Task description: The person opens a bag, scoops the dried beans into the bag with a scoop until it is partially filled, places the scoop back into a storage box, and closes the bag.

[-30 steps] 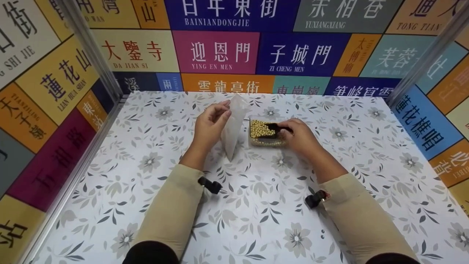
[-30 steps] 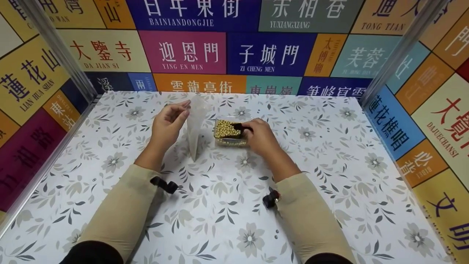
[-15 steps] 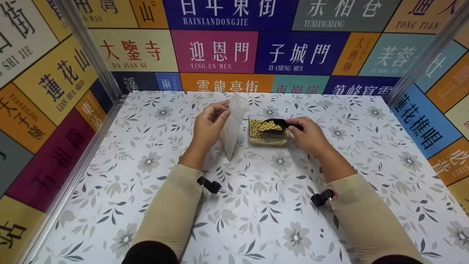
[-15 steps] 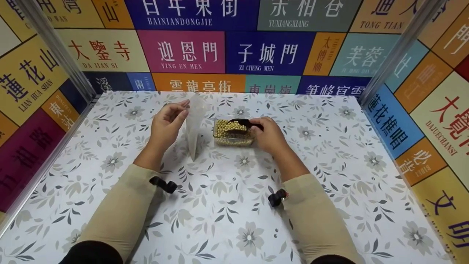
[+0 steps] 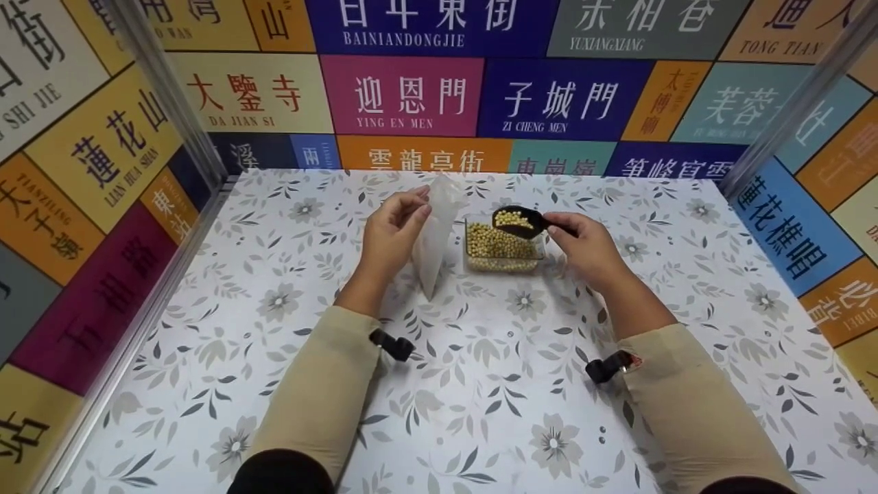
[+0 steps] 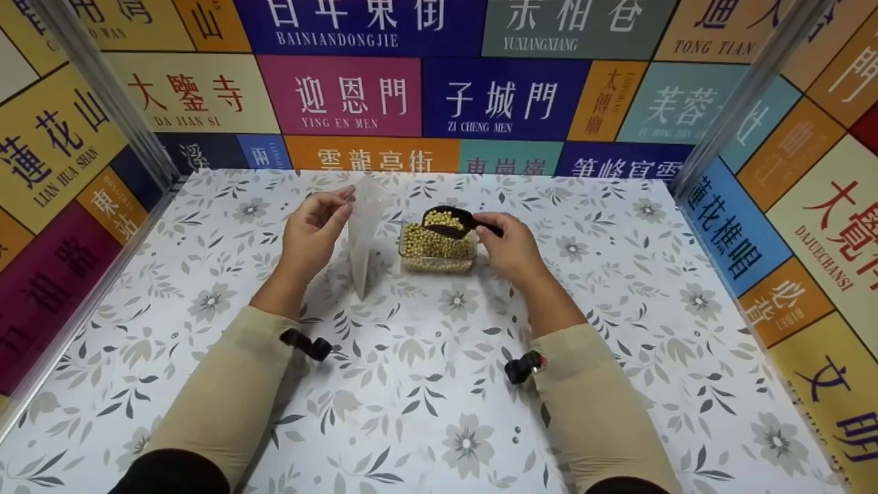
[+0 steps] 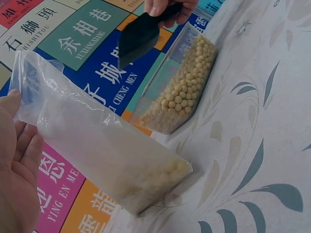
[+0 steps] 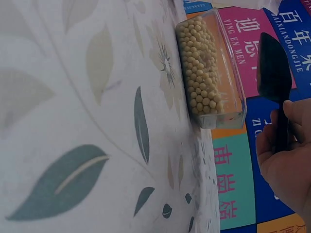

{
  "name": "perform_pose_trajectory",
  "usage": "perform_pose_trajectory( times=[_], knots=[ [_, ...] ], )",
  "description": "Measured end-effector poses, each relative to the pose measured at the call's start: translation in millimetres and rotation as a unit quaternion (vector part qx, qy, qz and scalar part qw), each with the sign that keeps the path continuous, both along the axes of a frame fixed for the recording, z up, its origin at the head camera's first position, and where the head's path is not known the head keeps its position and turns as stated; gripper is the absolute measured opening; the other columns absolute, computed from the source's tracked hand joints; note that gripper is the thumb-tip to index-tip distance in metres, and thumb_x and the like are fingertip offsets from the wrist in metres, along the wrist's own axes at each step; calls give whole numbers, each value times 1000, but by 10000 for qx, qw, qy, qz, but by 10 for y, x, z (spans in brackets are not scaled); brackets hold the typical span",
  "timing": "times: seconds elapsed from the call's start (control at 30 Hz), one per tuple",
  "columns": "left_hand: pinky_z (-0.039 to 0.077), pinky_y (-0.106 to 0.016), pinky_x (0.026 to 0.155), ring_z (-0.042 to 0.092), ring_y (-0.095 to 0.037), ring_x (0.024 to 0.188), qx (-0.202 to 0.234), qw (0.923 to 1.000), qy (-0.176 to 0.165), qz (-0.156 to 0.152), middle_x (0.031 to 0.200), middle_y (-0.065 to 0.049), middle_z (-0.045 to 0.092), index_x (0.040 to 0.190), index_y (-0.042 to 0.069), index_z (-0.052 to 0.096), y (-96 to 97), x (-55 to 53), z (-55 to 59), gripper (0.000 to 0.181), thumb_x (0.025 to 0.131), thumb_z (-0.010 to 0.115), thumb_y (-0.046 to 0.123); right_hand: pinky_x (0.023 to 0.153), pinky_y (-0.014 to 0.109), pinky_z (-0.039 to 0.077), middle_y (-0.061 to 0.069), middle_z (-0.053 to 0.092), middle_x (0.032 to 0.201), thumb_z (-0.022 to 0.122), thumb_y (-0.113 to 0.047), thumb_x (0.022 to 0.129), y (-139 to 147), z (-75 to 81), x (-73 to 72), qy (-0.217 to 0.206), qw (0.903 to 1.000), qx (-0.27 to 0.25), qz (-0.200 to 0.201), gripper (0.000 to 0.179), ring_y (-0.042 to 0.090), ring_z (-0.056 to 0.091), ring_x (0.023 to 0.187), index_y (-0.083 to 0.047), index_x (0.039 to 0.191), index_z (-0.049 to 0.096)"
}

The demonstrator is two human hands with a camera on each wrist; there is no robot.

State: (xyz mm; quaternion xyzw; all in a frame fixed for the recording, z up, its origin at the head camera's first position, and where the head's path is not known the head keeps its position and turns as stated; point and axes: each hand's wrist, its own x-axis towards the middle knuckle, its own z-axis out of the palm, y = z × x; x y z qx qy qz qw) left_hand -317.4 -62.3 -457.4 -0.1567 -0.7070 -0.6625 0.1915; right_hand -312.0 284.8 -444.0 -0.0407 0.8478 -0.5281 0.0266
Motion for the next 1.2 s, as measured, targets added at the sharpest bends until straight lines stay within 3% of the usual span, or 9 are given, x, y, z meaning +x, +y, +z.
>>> perform_pose_trajectory(
  times=[0.4,0.63,0.8,0.93,1.2],
  knots=[
    [56,-24,112,70,-17,131,-75,9998,-156,20,142,-5,72,111,5,70,-5,-9,8,14,104,72,16,118,35,49,15,59,153,56,-30,113,-137,312,1,213,9997,-32,89,44,27,55,143,-9,151,58],
    [56,-25,113,70,-17,131,-120,9998,-163,21,142,-4,72,111,5,71,-2,-4,17,14,104,72,17,114,37,51,13,63,149,58,-26,112,-310,554,-34,447,9989,9,115,38,22,60,134,-12,147,64],
    [55,-24,114,69,-14,132,-63,9999,-107,-113,142,-2,72,110,8,72,-1,1,20,13,104,73,20,113,40,52,10,60,151,57,-29,112,-451,732,-68,714,9955,552,282,37,23,60,133,-16,146,64],
    [55,-24,114,69,-14,132,-61,9998,-61,-157,142,-2,72,110,9,72,6,-7,4,13,104,73,21,114,44,52,8,57,151,56,-29,113,-579,854,-78,1039,9847,1328,446,37,25,58,135,-16,147,64],
    [56,-26,113,69,-16,132,-82,9998,5,-163,143,-4,72,110,7,72,7,13,-2,15,104,72,21,117,53,47,6,61,144,55,-25,113,-797,1000,-40,1726,9501,2519,634,34,29,51,140,-16,145,66]
  ],
)
